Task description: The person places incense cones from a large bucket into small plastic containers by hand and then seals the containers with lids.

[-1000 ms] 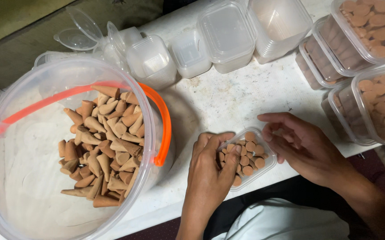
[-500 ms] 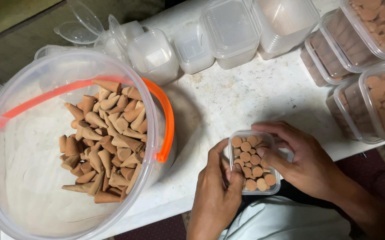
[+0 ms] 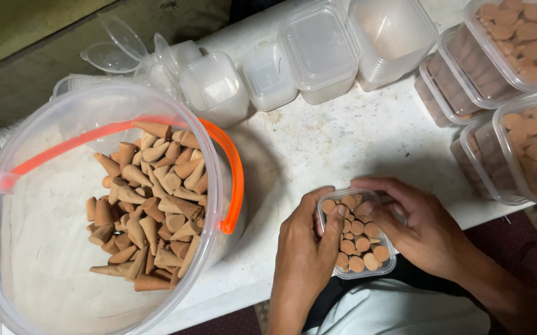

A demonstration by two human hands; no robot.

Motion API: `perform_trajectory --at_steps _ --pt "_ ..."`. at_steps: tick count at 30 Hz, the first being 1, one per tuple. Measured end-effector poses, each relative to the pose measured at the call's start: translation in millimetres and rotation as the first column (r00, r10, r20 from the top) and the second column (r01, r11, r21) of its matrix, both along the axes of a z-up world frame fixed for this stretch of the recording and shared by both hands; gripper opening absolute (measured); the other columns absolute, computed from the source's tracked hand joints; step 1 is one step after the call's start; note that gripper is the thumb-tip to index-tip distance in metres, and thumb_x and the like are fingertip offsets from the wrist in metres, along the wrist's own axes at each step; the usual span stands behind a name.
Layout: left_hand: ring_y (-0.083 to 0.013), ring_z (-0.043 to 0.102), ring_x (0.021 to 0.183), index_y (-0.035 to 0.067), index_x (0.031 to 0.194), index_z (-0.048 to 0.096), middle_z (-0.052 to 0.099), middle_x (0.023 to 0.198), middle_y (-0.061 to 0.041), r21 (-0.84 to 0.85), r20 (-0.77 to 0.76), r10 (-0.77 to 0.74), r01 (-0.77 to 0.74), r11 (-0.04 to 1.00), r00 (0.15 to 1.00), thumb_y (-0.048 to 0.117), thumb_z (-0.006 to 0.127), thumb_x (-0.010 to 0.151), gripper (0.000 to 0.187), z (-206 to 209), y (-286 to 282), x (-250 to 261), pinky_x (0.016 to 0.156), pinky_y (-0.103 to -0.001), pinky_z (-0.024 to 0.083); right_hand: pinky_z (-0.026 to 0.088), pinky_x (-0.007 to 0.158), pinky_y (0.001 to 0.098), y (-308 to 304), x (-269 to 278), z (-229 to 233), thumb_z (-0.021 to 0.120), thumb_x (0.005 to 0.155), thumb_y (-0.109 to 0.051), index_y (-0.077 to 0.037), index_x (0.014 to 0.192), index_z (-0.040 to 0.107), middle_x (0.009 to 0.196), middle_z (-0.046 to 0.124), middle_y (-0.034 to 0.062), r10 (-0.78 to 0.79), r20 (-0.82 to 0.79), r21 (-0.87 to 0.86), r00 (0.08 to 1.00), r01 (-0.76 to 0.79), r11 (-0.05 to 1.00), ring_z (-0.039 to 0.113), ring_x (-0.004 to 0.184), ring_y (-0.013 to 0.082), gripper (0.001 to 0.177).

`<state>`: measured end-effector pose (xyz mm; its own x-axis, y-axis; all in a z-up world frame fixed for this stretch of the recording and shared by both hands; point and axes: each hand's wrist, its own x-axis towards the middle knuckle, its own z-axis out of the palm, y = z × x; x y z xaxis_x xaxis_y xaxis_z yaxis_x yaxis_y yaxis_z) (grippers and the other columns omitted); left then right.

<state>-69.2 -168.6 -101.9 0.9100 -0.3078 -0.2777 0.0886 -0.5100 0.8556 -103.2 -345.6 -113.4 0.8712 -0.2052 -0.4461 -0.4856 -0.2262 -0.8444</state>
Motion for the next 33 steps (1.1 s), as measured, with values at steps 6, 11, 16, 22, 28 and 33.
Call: perform_trajectory --at_steps 6,11,16,22,28,33 --pt "-0.0149 0.05 0.06 0.015 0.123 0.065 0.049 0.062 0.001 -0.045 0.017 -0.015 0.016 0.999 1.0 0.042 0.05 0.095 0.042 -1 2 0 0.062 -0.032 0.045 0.063 0.083 0.0246 0 -1 -7 0.06 0.089 -0.014 -0.019 0.121 0.072 0.113 0.082 -0.0033 0.054 0.115 -0.065 0.992 -0.047 0.997 0.078 0.092 0.0083 0.035" --pt "-0.0115 0.052 0.063 0.013 0.128 0.065 0.049 0.066 0.003 -0.062 -0.071 0.042 -0.046 0.997 0.997 0.048 0.05 0.092 0.052 5 2 -1 0.063 -0.029 0.046 0.061 0.081 0.0242 -2 -2 -6 0.061 0.089 -0.018 -0.018 0.122 0.072 0.112 0.081 -0.0025 0.046 0.123 -0.07 0.991 -0.037 0.997 0.077 0.093 0.0087 0.035" --pt "-0.0081 0.053 0.064 0.011 0.131 0.065 0.05 0.068 0.005 -0.092 -0.103 0.121 -0.131 0.987 0.987 0.052 0.048 0.093 0.058 6 11 -4 0.064 -0.027 0.046 0.057 0.093 0.0271 -9 -9 -9 0.06 0.09 -0.017 -0.01 0.125 0.068 0.122 0.071 0.0016 0.071 0.242 -0.126 0.968 -0.042 0.991 0.066 0.114 0.0121 0.036" --pt "-0.0093 0.056 0.065 0.01 0.13 0.063 0.052 0.068 0.005 -0.098 -0.045 0.125 -0.129 0.987 0.991 0.05 0.047 0.094 0.056 13 14 -7 0.067 -0.028 0.048 0.058 0.079 0.026 -9 -7 -8 0.065 0.088 -0.02 -0.013 0.122 0.068 0.119 0.071 0.0006 0.124 0.302 -0.195 0.945 -0.066 0.979 0.069 0.099 0.0121 0.035" --pt "-0.0081 0.046 0.051 0.011 0.127 0.065 0.047 0.064 0.005 -0.094 0.242 0.09 -0.069 0.993 0.966 0.04 0.054 0.096 0.045 73 22 -21 0.045 -0.026 0.041 0.055 0.085 0.0278 1 7 57 0.058 0.093 -0.016 -0.004 0.125 0.062 0.121 0.066 0.0116 0.327 0.548 -0.4 0.77 -0.103 0.911 0.066 0.108 0.018 0.034" --pt "-0.008 0.047 0.055 0.008 0.113 0.071 0.047 0.066 0.002 -0.228 0.566 0.225 -0.112 0.967 0.793 0.02 0.062 0.092 0.026 143 42 -37 0.049 -0.02 0.049 0.054 0.076 0.0262 42 27 136 0.057 0.092 -0.014 -0.001 0.12 0.065 0.105 0.073 0.0085 0.454 0.636 -0.51 0.624 -0.101 0.854 0.07 0.083 0.0135 0.031"
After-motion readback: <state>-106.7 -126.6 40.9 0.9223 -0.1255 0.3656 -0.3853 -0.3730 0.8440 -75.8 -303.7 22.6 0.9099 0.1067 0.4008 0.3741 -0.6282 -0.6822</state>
